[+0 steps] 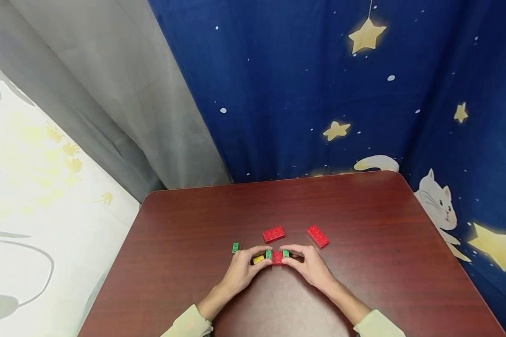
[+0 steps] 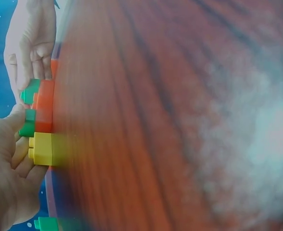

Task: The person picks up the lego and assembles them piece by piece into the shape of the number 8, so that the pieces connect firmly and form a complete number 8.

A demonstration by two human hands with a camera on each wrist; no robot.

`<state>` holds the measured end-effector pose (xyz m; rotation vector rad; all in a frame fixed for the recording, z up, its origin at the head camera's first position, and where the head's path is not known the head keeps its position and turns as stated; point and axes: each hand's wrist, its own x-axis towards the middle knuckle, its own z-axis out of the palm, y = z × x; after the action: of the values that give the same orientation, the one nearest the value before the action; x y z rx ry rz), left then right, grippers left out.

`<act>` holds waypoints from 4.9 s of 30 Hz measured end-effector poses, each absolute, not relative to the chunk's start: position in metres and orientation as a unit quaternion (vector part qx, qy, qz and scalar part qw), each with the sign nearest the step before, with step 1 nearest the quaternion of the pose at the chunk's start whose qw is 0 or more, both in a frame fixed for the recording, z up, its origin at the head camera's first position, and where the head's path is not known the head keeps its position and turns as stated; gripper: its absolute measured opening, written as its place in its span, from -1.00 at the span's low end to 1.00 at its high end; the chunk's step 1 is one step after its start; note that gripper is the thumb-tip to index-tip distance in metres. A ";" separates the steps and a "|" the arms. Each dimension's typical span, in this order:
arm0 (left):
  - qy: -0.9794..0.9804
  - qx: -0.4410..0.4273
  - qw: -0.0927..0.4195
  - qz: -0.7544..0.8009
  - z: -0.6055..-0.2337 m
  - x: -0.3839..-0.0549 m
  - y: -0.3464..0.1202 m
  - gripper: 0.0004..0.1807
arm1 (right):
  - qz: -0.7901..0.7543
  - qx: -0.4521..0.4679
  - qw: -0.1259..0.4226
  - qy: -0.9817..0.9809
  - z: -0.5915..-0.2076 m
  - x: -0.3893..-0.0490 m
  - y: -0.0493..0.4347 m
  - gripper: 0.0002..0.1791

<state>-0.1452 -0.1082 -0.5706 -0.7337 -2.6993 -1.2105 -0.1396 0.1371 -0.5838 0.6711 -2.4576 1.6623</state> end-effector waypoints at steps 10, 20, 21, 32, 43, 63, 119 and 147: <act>-0.886 -0.231 0.041 -0.401 -0.572 -0.147 -0.108 -0.62 | 0.560 0.205 0.008 -0.803 -0.588 -0.143 0.141 -0.61; -0.888 -0.242 0.040 -0.388 -0.567 -0.149 -0.107 -0.60 | 0.579 0.192 -0.005 -0.792 -0.580 -0.141 0.144 -0.49; -0.888 -0.243 0.040 -0.388 -0.567 -0.150 -0.107 -0.60 | 0.579 0.188 -0.001 -0.794 -0.579 -0.141 0.145 -0.48; -0.887 -0.240 0.035 -0.393 -0.563 -0.148 -0.107 -0.51 | 0.516 0.108 0.163 -0.834 -0.562 -0.139 0.169 -0.43; -0.880 -0.244 0.031 -0.406 -0.562 -0.148 -0.111 -0.41 | 0.458 0.022 0.183 -0.870 -0.577 -0.141 0.193 -0.22; -0.892 -0.241 0.014 -0.383 -0.567 -0.148 -0.113 -0.37 | 0.435 0.013 0.165 -0.885 -0.586 -0.144 0.198 -0.35; -0.893 -0.234 0.006 -0.384 -0.564 -0.145 -0.114 -0.46 | 0.591 0.099 0.118 -0.792 -0.557 -0.129 0.166 -0.49; -0.865 -0.250 0.029 -0.435 -0.561 -0.148 -0.108 -0.35 | 0.622 0.172 0.081 -0.760 -0.560 -0.126 0.140 -0.59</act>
<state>-0.1480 -0.1078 -0.5609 -0.7721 -2.6673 -1.3404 -0.1258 0.1405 -0.5597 0.5141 -2.2716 1.8587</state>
